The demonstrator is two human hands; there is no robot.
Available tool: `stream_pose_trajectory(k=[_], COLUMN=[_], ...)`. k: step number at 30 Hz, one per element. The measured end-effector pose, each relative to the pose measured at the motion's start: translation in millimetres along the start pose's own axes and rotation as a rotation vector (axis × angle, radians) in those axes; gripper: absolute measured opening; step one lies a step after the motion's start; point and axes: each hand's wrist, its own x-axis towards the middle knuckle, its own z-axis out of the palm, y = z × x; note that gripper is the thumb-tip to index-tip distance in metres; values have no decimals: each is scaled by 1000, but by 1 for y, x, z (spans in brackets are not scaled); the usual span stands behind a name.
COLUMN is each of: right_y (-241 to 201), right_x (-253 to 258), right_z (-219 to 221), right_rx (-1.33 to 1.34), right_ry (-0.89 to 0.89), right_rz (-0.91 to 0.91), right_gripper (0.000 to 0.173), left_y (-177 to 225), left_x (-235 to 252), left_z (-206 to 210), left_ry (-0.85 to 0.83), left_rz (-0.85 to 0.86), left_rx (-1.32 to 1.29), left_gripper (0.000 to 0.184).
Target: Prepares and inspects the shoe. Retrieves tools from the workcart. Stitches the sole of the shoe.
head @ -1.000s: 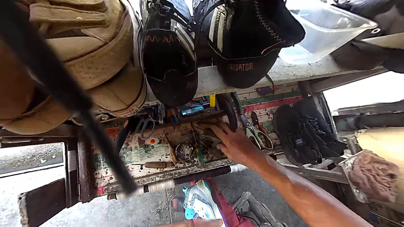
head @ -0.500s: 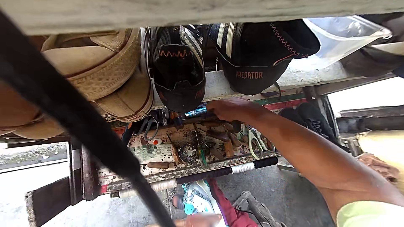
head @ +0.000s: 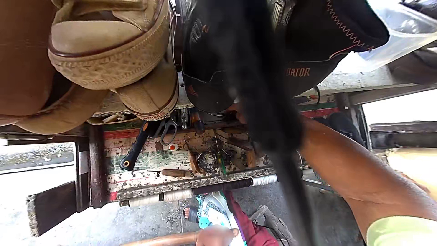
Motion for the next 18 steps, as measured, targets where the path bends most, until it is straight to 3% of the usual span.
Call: stream_pose_trajectory(k=[2,5,8,10,13,18], right_y=[-21,-80,-86,-74,-60,-87], right_x=[-18,-59,-69,-69,-66,-107], right_z=[-16,-56,-66,-65,-56,-50], right_rx=[20,-12,158,228,183,15], right_ry=[-3,-123,-154,-169,-83,245], right_rz=[-44,86,68,-64,-177,-30], right_gripper=[27,19,31,32,27,24], left_y=[0,2,2,0,-4,-6], left_x=[0,-2,-3,-3,-1,-6], left_z=[0,1,2,2,-1,-2], left_ry=[1,-4,-5,-13,-33,-26], left_rz=[-2,2,13,15,26,85], left_rx=[-2,-13,-25,-26,-30,-53], left_gripper=[21,21,20,21,21,22])
